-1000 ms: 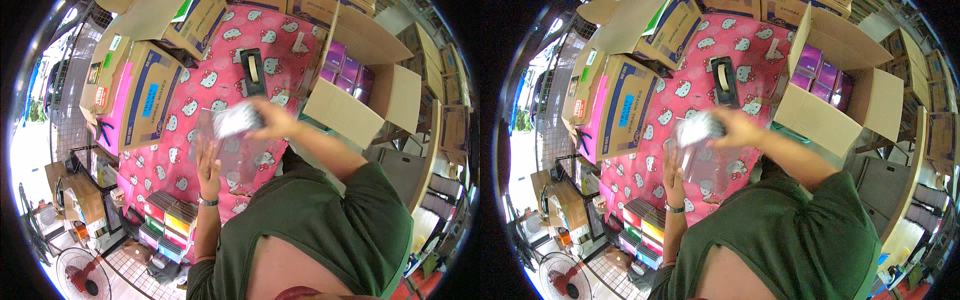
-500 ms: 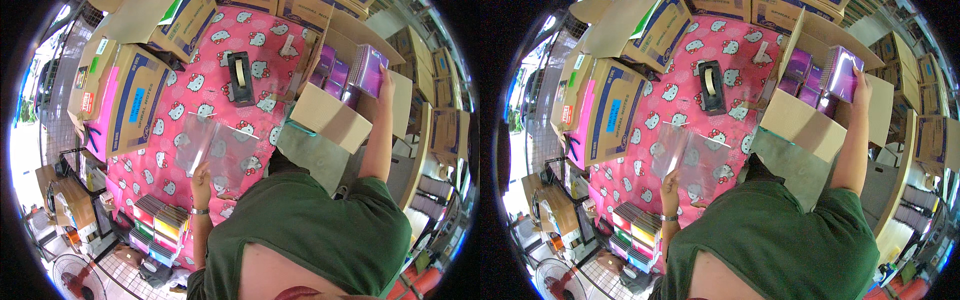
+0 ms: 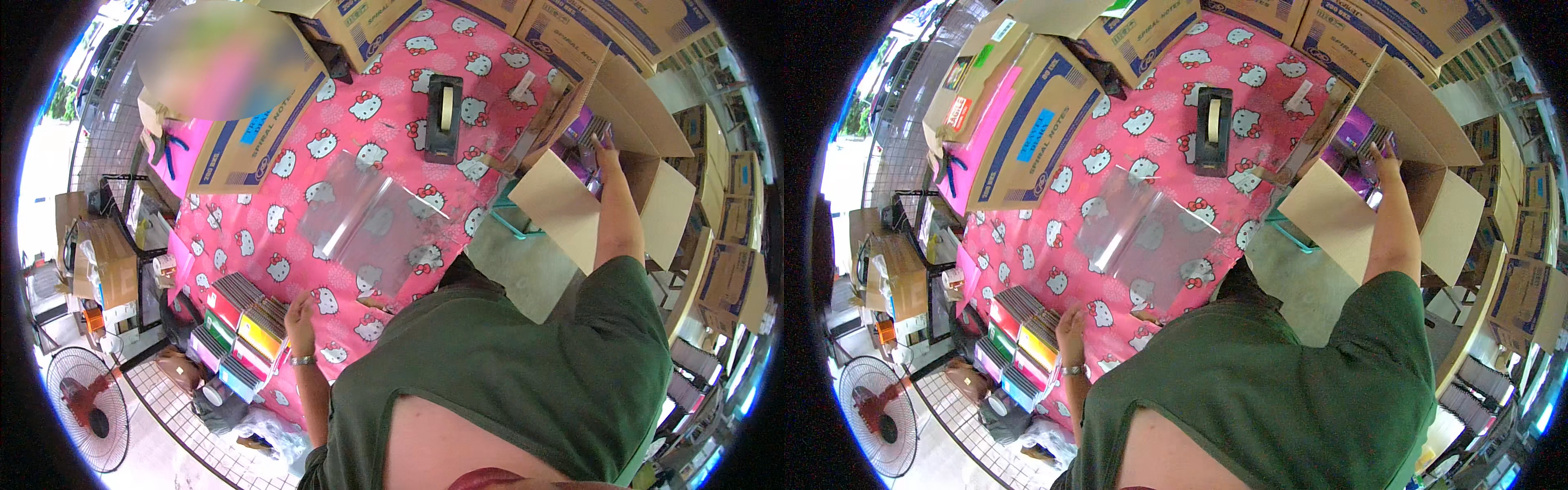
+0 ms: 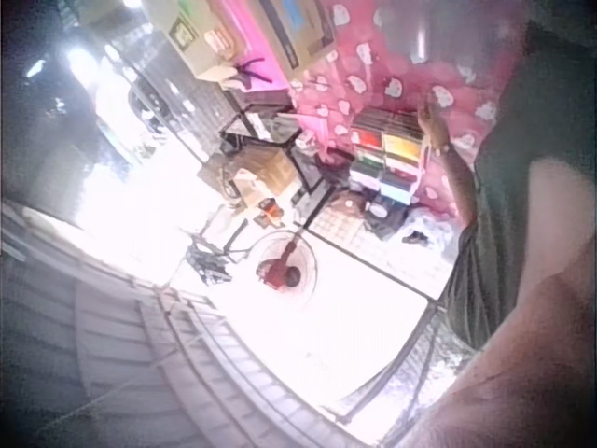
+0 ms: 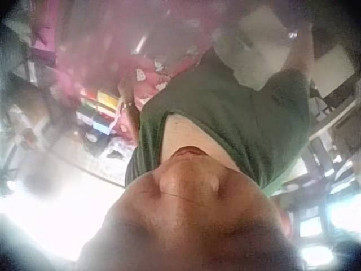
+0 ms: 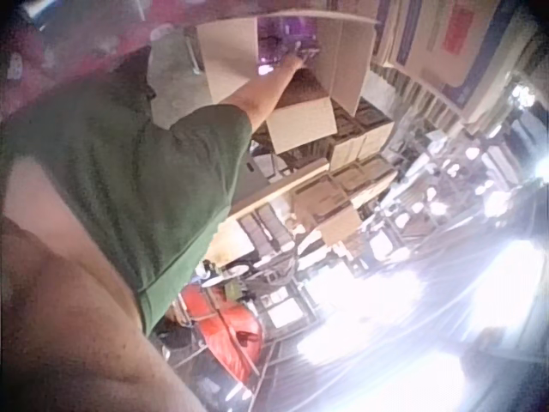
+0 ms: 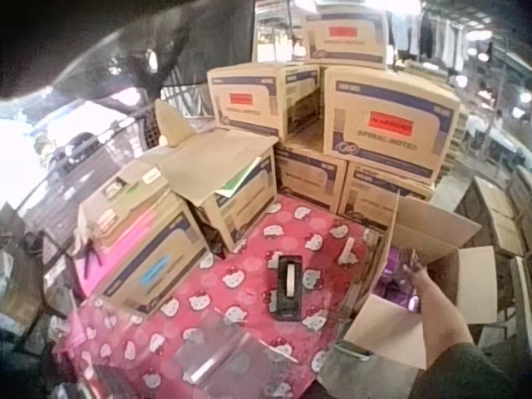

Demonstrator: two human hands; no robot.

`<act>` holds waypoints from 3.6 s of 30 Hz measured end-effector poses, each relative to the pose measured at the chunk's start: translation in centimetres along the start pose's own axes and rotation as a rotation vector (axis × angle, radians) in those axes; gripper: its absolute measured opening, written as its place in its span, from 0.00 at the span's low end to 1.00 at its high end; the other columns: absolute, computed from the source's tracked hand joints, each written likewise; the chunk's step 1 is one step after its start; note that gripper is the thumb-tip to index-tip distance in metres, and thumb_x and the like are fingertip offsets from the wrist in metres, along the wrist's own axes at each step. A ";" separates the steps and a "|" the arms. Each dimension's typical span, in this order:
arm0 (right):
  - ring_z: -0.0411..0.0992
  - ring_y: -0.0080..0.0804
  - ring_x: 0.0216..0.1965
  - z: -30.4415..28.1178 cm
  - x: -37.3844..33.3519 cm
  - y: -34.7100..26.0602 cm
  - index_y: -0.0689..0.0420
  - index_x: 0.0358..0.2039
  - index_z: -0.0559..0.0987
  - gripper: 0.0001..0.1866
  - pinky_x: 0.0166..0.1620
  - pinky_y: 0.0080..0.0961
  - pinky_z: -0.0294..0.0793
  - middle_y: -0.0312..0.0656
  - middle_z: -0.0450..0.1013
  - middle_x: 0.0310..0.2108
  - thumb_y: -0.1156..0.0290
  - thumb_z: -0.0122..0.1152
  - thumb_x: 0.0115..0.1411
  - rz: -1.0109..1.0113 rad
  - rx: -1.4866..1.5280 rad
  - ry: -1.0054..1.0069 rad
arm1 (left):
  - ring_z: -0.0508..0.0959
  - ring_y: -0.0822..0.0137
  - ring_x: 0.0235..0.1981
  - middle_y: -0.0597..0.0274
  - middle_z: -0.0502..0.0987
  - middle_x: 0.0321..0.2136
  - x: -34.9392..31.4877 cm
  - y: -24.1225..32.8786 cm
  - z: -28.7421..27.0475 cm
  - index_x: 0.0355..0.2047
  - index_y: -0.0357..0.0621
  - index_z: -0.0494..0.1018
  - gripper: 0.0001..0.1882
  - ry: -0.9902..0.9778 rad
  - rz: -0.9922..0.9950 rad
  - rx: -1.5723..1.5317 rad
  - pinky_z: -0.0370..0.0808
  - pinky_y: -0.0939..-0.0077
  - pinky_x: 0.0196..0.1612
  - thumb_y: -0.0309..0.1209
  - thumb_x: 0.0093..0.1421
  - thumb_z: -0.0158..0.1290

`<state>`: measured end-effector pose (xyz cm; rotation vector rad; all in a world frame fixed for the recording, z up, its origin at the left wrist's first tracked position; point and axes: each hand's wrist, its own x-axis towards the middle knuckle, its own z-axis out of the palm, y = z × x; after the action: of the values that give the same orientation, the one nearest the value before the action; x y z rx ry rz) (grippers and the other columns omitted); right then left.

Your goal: The person places small notebooks into plastic bags, seals each bag with tape from a dispenser, and places the packed items into a cardboard box.

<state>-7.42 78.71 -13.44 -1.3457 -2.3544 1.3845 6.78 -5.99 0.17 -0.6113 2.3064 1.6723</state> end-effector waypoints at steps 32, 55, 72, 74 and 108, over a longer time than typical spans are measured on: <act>0.70 0.45 0.42 47.4 -63.5 -35.5 0.60 0.40 0.75 0.13 0.45 0.36 0.70 0.48 0.72 0.37 0.71 0.57 0.54 -1.367 0.331 -1.193 | 0.76 0.71 0.31 0.55 0.79 0.32 0.1 -7.9 -38.0 0.41 0.31 0.75 0.16 1.063 -0.036 0.178 0.72 0.77 0.36 0.28 0.54 0.52; 0.75 0.41 0.30 58.8 -90.1 -36.1 0.64 0.31 0.74 0.19 0.34 0.33 0.73 0.49 0.75 0.26 0.66 0.68 0.41 -1.054 0.174 -1.455 | 0.76 0.64 0.39 0.57 0.77 0.40 -1.9 -13.0 -42.9 0.48 0.34 0.68 0.26 0.659 -0.197 -0.786 0.71 0.67 0.46 0.46 0.64 0.42; 0.71 0.40 0.45 56.1 -92.2 -32.9 0.66 0.44 0.69 0.33 0.44 0.31 0.70 0.52 0.72 0.41 0.61 0.72 0.42 -0.520 0.221 -1.980 | 0.75 0.63 0.41 0.56 0.73 0.44 -5.6 -4.7 -36.2 0.51 0.37 0.64 0.19 0.646 0.150 -0.793 0.73 0.65 0.47 0.33 0.61 0.47; 0.69 0.42 0.46 53.6 -87.9 -34.0 0.67 0.46 0.69 0.38 0.48 0.34 0.68 0.52 0.69 0.43 0.52 0.71 0.43 -0.966 0.163 -1.897 | 0.74 0.63 0.45 0.58 0.73 0.45 -8.5 -4.4 -33.5 0.51 0.39 0.63 0.19 0.686 0.214 -0.943 0.72 0.63 0.47 0.33 0.62 0.48; 0.74 0.46 0.39 43.2 -80.8 -32.1 0.57 0.31 0.80 0.10 0.43 0.46 0.69 0.48 0.76 0.33 0.74 0.58 0.46 -1.920 -0.637 -1.927 | 0.73 0.57 0.49 0.57 0.71 0.50 -18.9 -12.8 -4.8 0.56 0.44 0.61 0.31 0.673 0.003 -1.516 0.73 0.55 0.50 0.50 0.59 0.49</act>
<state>0.45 -14.80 11.66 -1.9668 1.5004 -0.4558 29.70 -10.16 -1.21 -1.5205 0.7112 3.3539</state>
